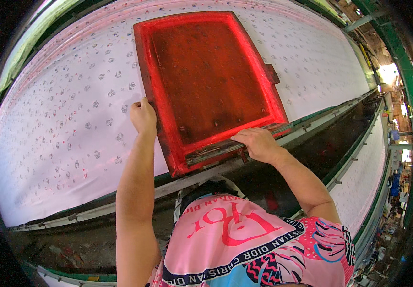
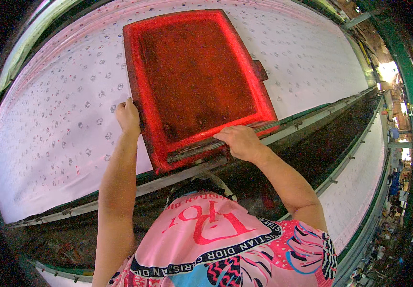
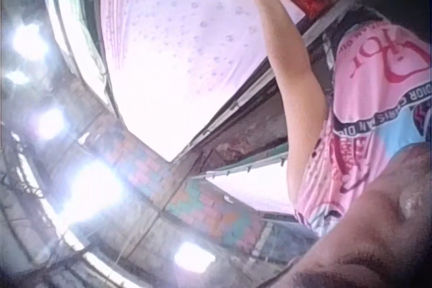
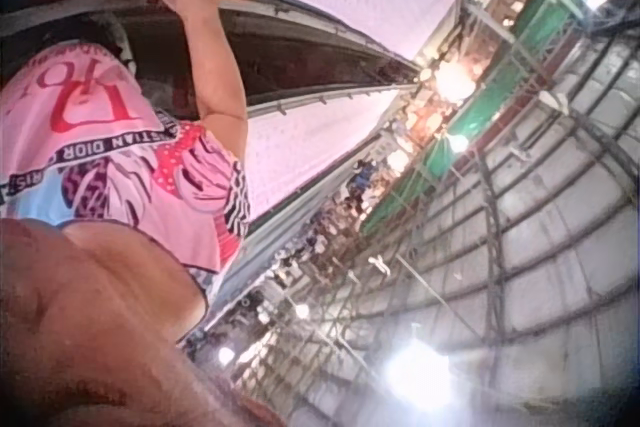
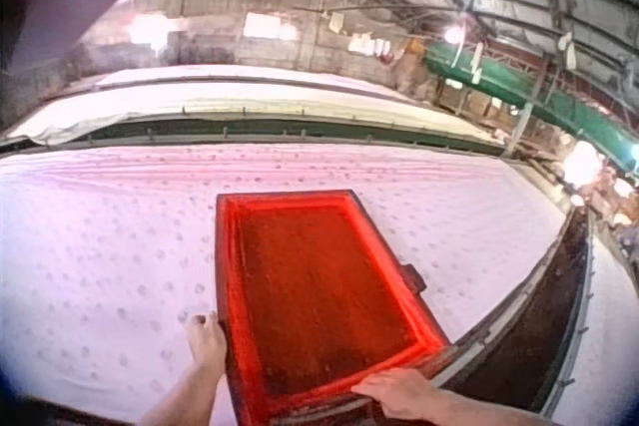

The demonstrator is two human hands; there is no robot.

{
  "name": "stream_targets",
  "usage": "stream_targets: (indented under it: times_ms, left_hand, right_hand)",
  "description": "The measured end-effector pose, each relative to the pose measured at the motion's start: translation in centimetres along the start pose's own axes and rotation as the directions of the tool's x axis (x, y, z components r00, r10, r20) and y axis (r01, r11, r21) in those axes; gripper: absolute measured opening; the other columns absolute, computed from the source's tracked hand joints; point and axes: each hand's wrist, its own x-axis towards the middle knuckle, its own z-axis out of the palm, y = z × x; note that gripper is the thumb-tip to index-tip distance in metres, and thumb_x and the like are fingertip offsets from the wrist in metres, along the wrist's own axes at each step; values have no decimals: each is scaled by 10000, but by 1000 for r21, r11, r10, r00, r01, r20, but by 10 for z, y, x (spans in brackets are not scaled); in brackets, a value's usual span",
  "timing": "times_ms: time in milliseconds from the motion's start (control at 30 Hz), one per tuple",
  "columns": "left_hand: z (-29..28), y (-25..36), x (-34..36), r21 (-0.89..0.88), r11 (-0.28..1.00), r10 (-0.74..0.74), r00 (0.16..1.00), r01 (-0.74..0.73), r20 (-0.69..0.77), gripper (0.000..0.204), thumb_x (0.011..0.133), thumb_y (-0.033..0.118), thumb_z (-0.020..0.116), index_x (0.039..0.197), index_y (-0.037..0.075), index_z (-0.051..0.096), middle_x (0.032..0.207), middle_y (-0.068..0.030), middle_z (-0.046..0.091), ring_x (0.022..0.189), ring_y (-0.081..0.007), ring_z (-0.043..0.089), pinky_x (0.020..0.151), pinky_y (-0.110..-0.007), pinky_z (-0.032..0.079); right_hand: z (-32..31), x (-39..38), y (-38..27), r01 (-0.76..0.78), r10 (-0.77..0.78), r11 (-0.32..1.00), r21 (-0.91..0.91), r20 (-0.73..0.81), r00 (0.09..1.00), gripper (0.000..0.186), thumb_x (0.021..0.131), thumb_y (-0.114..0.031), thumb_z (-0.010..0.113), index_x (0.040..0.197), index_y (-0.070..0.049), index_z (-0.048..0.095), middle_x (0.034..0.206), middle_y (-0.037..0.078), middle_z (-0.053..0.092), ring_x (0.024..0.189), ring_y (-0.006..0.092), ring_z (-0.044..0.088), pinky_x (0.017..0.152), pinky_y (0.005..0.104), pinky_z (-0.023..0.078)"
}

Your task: The person uses a red rectangular screen printing frame to apply a pattern onto a long piece of light-colored fabric on a conveyor. They repeatedly dip the frame into a red liquid and press it onto the fabric, moving along the conveyor as it advances.

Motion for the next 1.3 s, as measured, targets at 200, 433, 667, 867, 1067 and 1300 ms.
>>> stream_targets:
  times_ms: [200, 433, 667, 867, 1067, 1300]
  left_hand:
    - [2, 12, -10, 45, 999, -17, 999, 16, 28, 506, 1038, 386, 631, 1139, -102, 725, 1145, -319, 749, 1101, -464, 709, 1005, -523, 528]
    - [-4, 7, -4, 9, 1000, -9, 998, 9, 60, 505, 1058, 379, 629, 1144, -112, 710, 1132, -300, 745, 1096, -423, 705, 992, -498, 530]
    - [-5, 12, -7, -64, 993, -94, 995, 95, 26, 478, 1083, 370, 623, 1139, -99, 694, 1081, -223, 723, 1025, -326, 670, 954, -456, 519]
    - [-7, 17, -14, -119, 984, -136, 990, 130, -45, 413, 1108, 336, 624, 1128, -72, 685, 1021, -134, 677, 957, -229, 604, 898, -402, 499]
    - [-6, 23, -18, -100, 983, -165, 974, 151, -154, 318, 1128, 274, 608, 1096, -32, 687, 976, -71, 644, 911, -177, 562, 854, -359, 477]
    - [0, 34, -17, -42, 983, -182, 956, 177, -230, 309, 1140, 276, 601, 1063, -17, 664, 951, -50, 615, 894, -159, 536, 834, -348, 464]
  right_hand:
    - [17, -2, -2, 72, -88, 992, -106, -149, 985, 490, 843, -32, 722, 1324, -119, 759, 1265, 95, 760, 1204, 303, 714, 1040, 445, 564]
    - [17, 77, 34, 95, -140, 980, -177, -263, 955, 464, 867, -38, 688, 1314, -132, 763, 1249, 97, 764, 1150, 312, 734, 998, 456, 574]
    - [-15, 210, 82, 47, -90, 986, -159, -273, 958, 417, 919, -23, 642, 1300, -132, 770, 1152, 123, 757, 1098, 330, 740, 972, 475, 592]
    - [-46, 325, 132, -19, -27, 982, -190, -239, 971, 421, 942, -23, 648, 1327, -151, 761, 1141, 124, 754, 1109, 338, 752, 969, 502, 616]
    - [-67, 424, 186, 0, -62, 976, -220, -277, 959, 458, 932, -23, 654, 1358, -159, 752, 1184, 142, 746, 1116, 364, 756, 973, 513, 620]
    - [-79, 499, 233, 30, -106, 973, -230, -326, 939, 488, 928, -21, 618, 1370, -176, 753, 1212, 135, 750, 1137, 374, 747, 986, 540, 607]
